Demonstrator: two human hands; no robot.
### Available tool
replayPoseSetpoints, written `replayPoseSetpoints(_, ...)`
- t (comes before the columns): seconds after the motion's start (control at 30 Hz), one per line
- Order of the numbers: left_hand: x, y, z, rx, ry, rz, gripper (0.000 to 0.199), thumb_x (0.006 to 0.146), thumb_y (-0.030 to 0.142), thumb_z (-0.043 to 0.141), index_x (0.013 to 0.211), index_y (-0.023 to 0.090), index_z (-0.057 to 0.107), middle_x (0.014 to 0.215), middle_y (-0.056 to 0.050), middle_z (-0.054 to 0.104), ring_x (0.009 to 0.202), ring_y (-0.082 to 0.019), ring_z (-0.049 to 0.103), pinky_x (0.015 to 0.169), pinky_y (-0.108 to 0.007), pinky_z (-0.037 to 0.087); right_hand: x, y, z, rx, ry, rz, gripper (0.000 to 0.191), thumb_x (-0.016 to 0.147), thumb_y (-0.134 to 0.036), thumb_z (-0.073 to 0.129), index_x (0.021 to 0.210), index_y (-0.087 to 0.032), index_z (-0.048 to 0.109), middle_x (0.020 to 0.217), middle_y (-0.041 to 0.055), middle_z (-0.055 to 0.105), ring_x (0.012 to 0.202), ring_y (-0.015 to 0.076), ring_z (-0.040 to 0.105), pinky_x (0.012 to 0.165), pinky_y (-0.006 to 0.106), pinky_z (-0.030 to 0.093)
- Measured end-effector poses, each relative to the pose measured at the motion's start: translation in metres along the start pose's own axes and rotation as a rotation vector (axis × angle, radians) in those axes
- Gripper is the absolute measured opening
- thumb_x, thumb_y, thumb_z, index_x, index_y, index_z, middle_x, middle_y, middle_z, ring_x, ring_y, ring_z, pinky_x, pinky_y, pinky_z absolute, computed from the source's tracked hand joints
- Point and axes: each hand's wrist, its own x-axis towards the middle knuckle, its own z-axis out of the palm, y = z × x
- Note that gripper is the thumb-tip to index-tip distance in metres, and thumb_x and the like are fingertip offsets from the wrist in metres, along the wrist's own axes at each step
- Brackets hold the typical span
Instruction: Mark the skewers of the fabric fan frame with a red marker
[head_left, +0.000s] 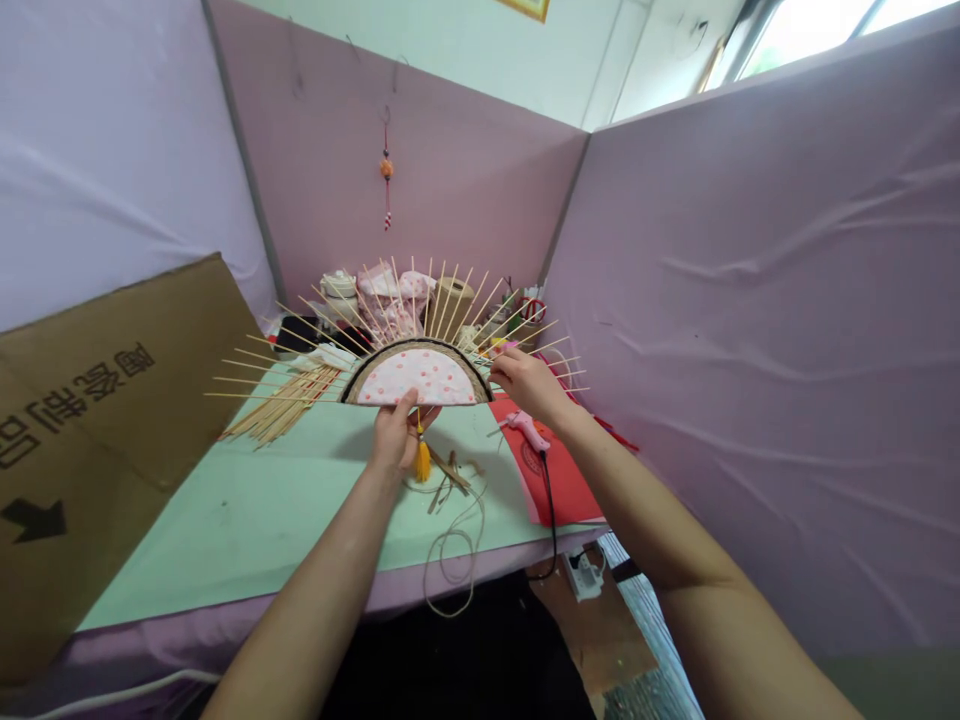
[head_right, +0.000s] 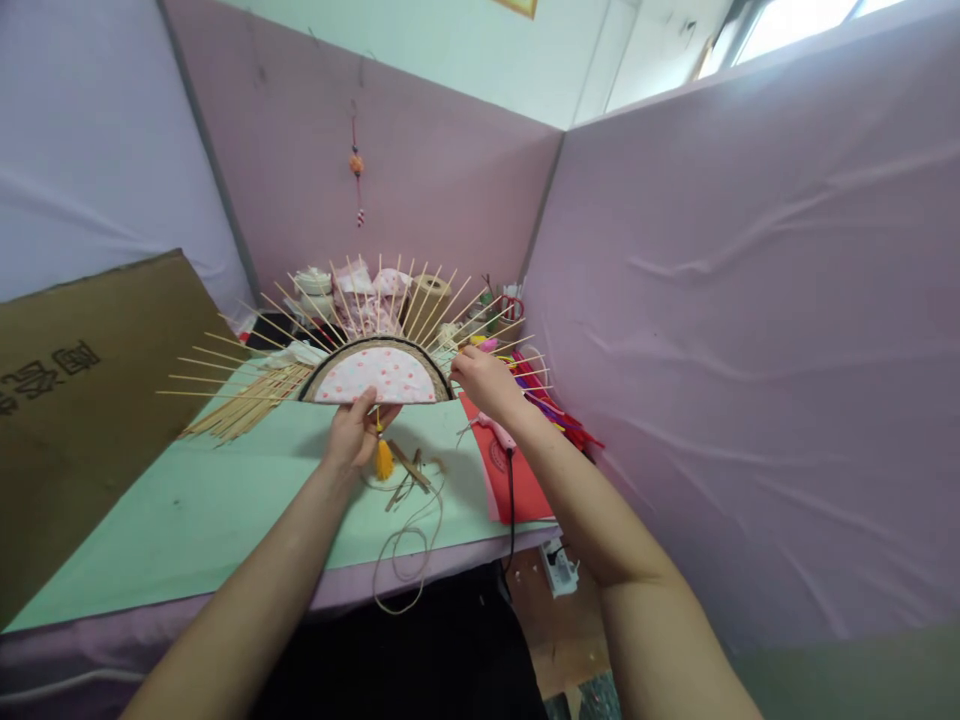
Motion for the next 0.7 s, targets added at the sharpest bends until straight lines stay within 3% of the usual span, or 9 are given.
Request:
replayPoseSetpoints(0.37, 0.000, -0.001, 0.001, 0.014, 0.032, -0.009, 0.025, 0.072, 0.016, 0.078, 0.092, 0.018, 0.064, 0.085, 0.000, 0.074, 0.070, -0.013, 0.070, 0.090, -0.043, 0.057, 0.016, -0.006, -0.004, 0.061, -0.080, 0.093, 0.004, 0.084, -0.015, 0.066, 0.085, -0.016, 0.070, 0.095, 0.0083, 0.068, 0.090, 0.0182, 0.061, 0.080, 0.026, 0.040)
replayPoseSetpoints(0.57, 0.001, 0.000, 0.001, -0.014, 0.061, 0.015, 0.024, 0.072, 0.014, 0.077, 0.091, 0.018, 0.063, 0.084, 0.000, 0.074, 0.071, -0.013, 0.070, 0.087, -0.040, 0.059, 0.039, -0.009, 0.006, 0.166, -0.090, 0.301, 0.004, 0.080, -0.015, 0.068, 0.084, -0.016, 0.067, 0.087, 0.0070, 0.071, 0.092, 0.0209, 0.064, 0.083, 0.030, 0.045)
replayPoseSetpoints(0.7, 0.000, -0.002, 0.003, -0.027, 0.094, 0.035, 0.024, 0.072, 0.010, 0.075, 0.092, 0.018, 0.063, 0.084, 0.002, 0.074, 0.072, -0.013, 0.071, 0.086, -0.043, 0.060, 0.065, -0.012, 0.013, 0.326, -0.160, 0.428, 0.009, 0.075, -0.010, 0.069, 0.074, -0.017, 0.063, 0.068, 0.0026, 0.067, 0.077, 0.0191, 0.067, 0.076, 0.031, 0.052)
